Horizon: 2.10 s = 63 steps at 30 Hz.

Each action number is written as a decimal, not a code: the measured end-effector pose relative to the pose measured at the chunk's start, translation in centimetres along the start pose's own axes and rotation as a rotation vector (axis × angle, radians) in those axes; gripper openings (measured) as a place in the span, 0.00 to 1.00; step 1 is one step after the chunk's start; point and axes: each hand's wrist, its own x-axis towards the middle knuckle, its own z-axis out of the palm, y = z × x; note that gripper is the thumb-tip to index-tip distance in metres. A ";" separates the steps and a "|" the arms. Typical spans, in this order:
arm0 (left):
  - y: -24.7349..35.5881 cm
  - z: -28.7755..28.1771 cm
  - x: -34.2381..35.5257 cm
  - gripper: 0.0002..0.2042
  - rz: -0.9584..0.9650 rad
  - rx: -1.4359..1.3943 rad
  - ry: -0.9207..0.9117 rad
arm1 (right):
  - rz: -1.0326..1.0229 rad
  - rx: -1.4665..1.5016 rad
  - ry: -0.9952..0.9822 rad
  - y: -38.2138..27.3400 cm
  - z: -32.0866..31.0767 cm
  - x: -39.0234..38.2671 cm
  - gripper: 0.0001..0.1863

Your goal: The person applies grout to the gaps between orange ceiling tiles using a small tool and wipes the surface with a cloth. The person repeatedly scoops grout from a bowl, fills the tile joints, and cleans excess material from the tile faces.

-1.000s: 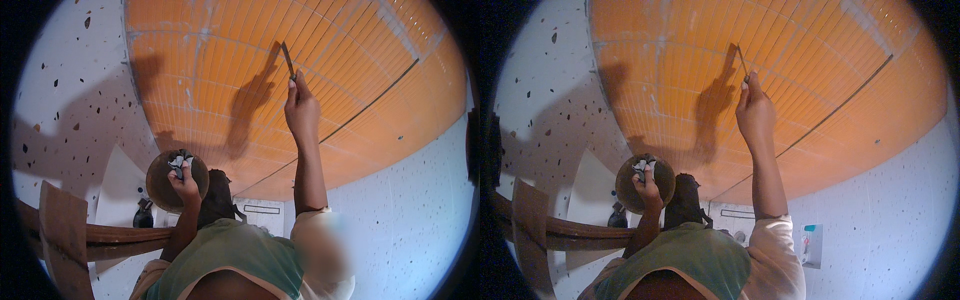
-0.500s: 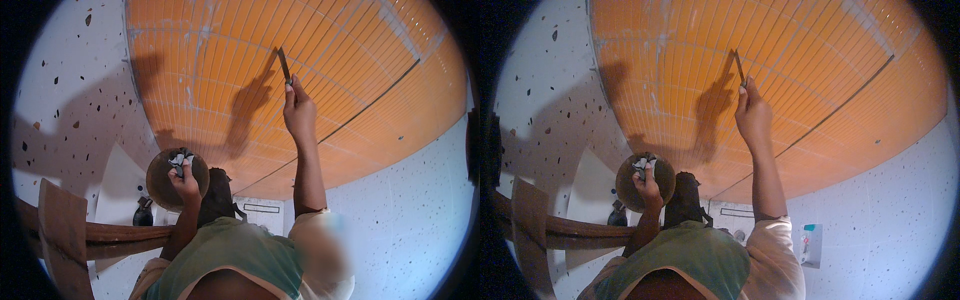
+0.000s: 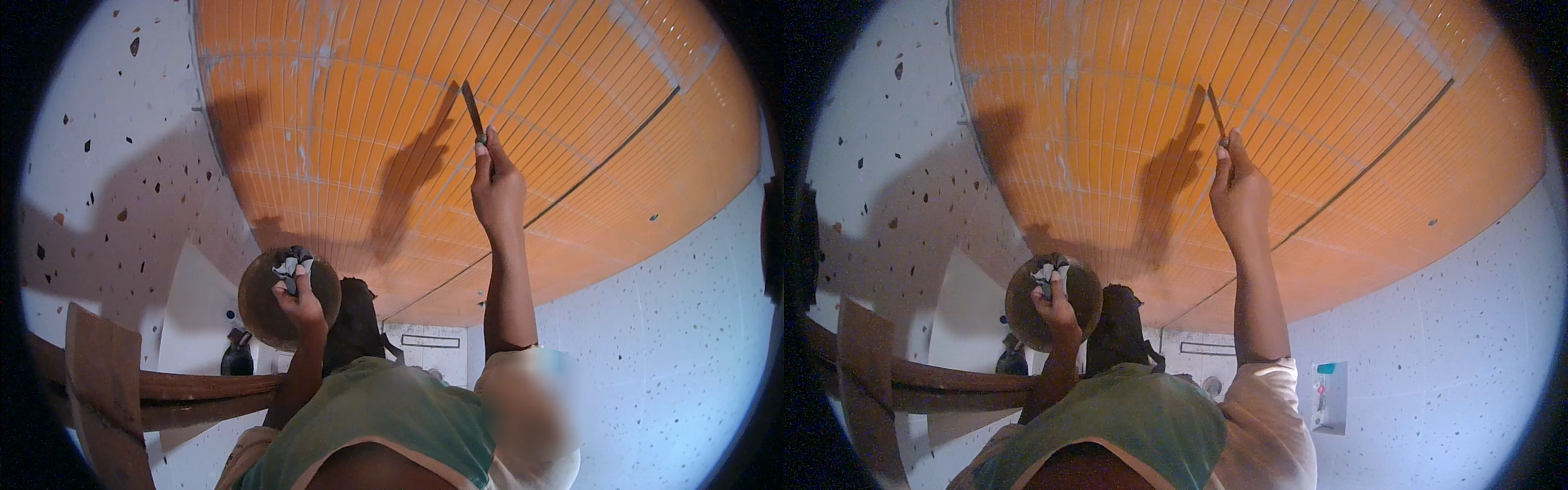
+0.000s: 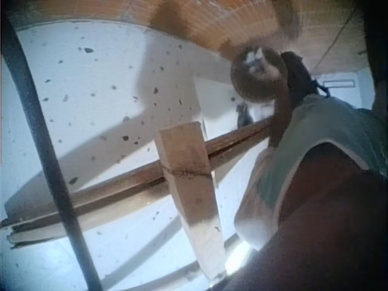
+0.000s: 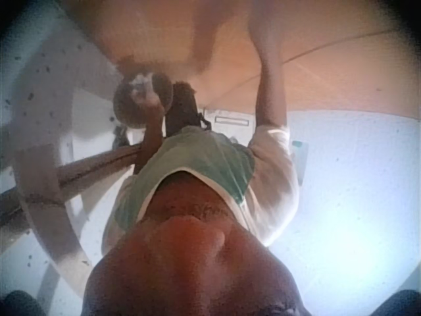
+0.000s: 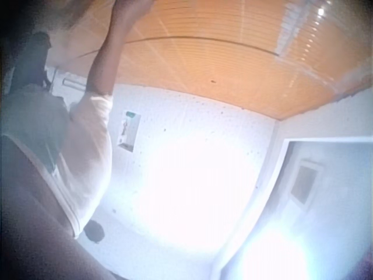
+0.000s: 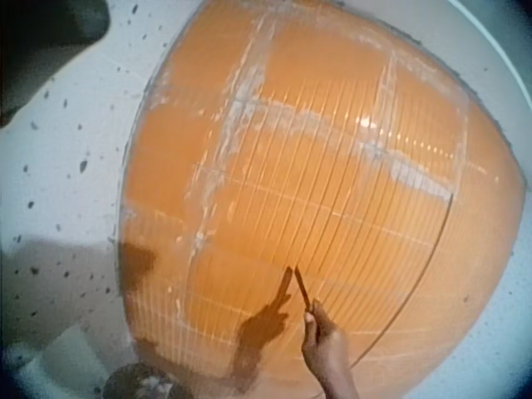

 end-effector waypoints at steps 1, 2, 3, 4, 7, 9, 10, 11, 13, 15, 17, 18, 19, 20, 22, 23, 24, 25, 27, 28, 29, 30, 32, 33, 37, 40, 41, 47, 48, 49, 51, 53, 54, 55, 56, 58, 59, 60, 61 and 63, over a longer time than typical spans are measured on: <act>0.2 0.1 0.0 0.13 0.010 -0.006 0.005 | 0.032 -0.029 -0.014 -0.4 -0.2 0.4 0.21; 0.4 0.2 0.0 0.14 0.019 -0.013 0.009 | 0.063 -0.058 -0.028 -1.0 -0.3 0.9 0.21; 0.5 0.2 -0.1 0.14 0.013 -0.013 0.006 | 0.101 -0.089 -0.043 -1.2 -0.3 1.1 0.21; 0.7 0.2 -0.2 0.14 0.008 -0.013 0.002 | 0.062 -0.069 -0.024 -0.9 -0.1 0.9 0.21; 2.2 0.9 -0.6 0.13 0.015 -0.037 0.000 | -0.009 -0.030 0.001 0.4 0.5 0.0 0.21; 2.5 1.1 -0.7 0.13 -0.001 -0.032 0.010 | 0.001 -0.028 -0.020 0.9 -0.1 -0.2 0.21; 2.1 0.8 -0.6 0.13 -0.024 -0.015 0.020 | -0.020 -0.013 0.030 0.8 -0.5 0.0 0.21; 2.0 0.7 -0.5 0.13 -0.047 0.002 0.029 | -0.039 0.002 0.079 0.7 -0.9 0.4 0.21; 1.8 0.5 -0.5 0.13 -0.055 0.001 0.010 | -0.026 -0.033 0.107 -0.3 -1.8 1.0 0.21; 1.4 0.3 -0.4 0.13 -0.048 0.010 0.000 | 0.060 -0.107 0.022 -0.6 -1.9 1.2 0.21; 0.6 0.0 -0.1 0.13 -0.025 0.029 -0.002 | 0.060 -0.121 -0.004 0.1 -1.7 1.0 0.21; 0.7 0.1 -0.1 0.13 -0.039 0.024 0.000 | 0.019 -0.097 0.012 0.7 -1.2 0.4 0.21; 1.0 0.3 -0.2 0.13 -0.052 0.020 0.003 | -0.021 -0.073 0.027 1.3 -0.9 0.1 0.20; 1.1 0.4 -0.3 0.13 -0.065 0.015 0.006 | -0.013 -0.052 0.040 1.8 -0.9 0.1 0.20; 1.2 0.4 -0.2 0.13 -0.084 -0.013 0.011 | 0.003 -0.003 0.065 1.3 -1.1 0.2 0.20; 1.2 0.3 -0.2 0.13 -0.094 -0.027 0.013 | 0.011 -0.022 0.067 0.8 -1.1 0.7 0.20; 1.3 0.3 -0.2 0.13 -0.097 -0.029 0.011 | 0.019 -0.042 0.069 0.0 -1.2 1.3 0.20; 1.4 0.2 -0.3 0.13 -0.100 -0.031 0.011 | 0.027 -0.061 0.070 -0.4 -1.1 1.5 0.20; 1.5 0.3 -0.1 0.13 -0.090 -0.022 0.010 | -0.011 -0.058 -0.040 -0.3 -1.0 0.6 0.21; 1.1 0.3 -0.1 0.13 -0.080 -0.007 0.008 | -0.029 -0.061 -0.094 0.2 -0.8 0.1 0.21; 0.8 0.2 -0.1 0.13 -0.071 0.009 0.006 | -0.115 0.012 -0.037 2.5 0.6 0.0 0.23; 1.2 0.6 -0.2 0.13 -0.057 0.004 0.010 | 0.006 0.188 -0.076 1.9 0.6 0.3 0.23; 2.9 1.0 -0.9 0.13 -0.027 0.011 0.012 | 0.269 0.541 -0.155 0.4 0.2 0.3 0.24; 2.4 0.6 -0.6 0.13 -0.028 0.018 0.013 | 0.293 0.604 -0.165 0.7 0.9 0.3 0.23; 1.7 0.5 -0.5 0.12 -0.038 -0.013 -0.017 | 0.341 0.902 -0.188 2.7 4.3 0.4 0.21; 2.5 0.6 -0.5 0.12 -0.007 0.039 -0.042 | 0.339 1.085 -0.180 2.8 5.7 1.2 0.20; 2.5 0.6 -0.5 0.12 0.009 0.074 -0.051 | 0.322 1.124 -0.175 2.7 6.1 1.9 0.20; 1.0 -0.1 -0.3 0.11 -0.036 0.083 -0.044 | 0.363 1.118 -0.192 3.7 7.0 0.7 0.19; 1.2 0.0 -0.4 0.11 -0.033 0.060 -0.043 | 0.360 1.125 -0.190 3.7 6.9 0.8 0.19; 1.6 0.3 -0.4 0.11 -0.029 0.038 -0.042 | 0.365 1.117 -0.188 3.6 6.9 0.8 0.20; 1.5 0.2 -0.4 0.10 -0.012 0.035 -0.051 | 0.362 1.104 -0.187 3.0 7.0 1.1 0.21; 0.5 -0.3 0.0 0.10 0.015 0.073 -0.070 | 0.333 1.022 -0.222 3.1 6.9 0.2 0.20; 0.8 -0.2 -0.2 0.10 -0.001 0.064 -0.065 | 0.323 0.979 -0.239 3.0 6.8 -0.2 0.20; 1.2 0.1 -0.3 0.10 -0.017 0.055 -0.059 | 0.249 0.896 -0.184 2.8 6.8 0.0 0.20; 1.6 0.3 -0.4 0.10 -0.033 0.046 -0.054 | 0.176 0.813 -0.129 2.5 6.7 0.5 0.20; 2.1 0.5 -0.7 0.10 -0.025 0.012 -0.053 | 0.075 0.624 -0.040 1.3 6.2 1.3 0.20; 2.3 0.6 -0.8 0.10 -0.021 -0.005 -0.053 | 0.048 0.519 -0.002 0.7 5.8 1.6 0.20; 2.2 0.6 -0.8 0.10 -0.015 -0.018 -0.053 | 0.016 0.412 0.036 0.0 5.5 1.9 0.20; 2.2 0.6 -0.8 0.10 -0.008 -0.031 -0.053 | -0.003 0.345 0.062 -0.8 5.2 1.9 0.20; 2.2 0.6 -0.9 0.10 0.028 0.021 -0.048 | -0.040 0.206 0.113 -1.8 4.9 1.5 0.20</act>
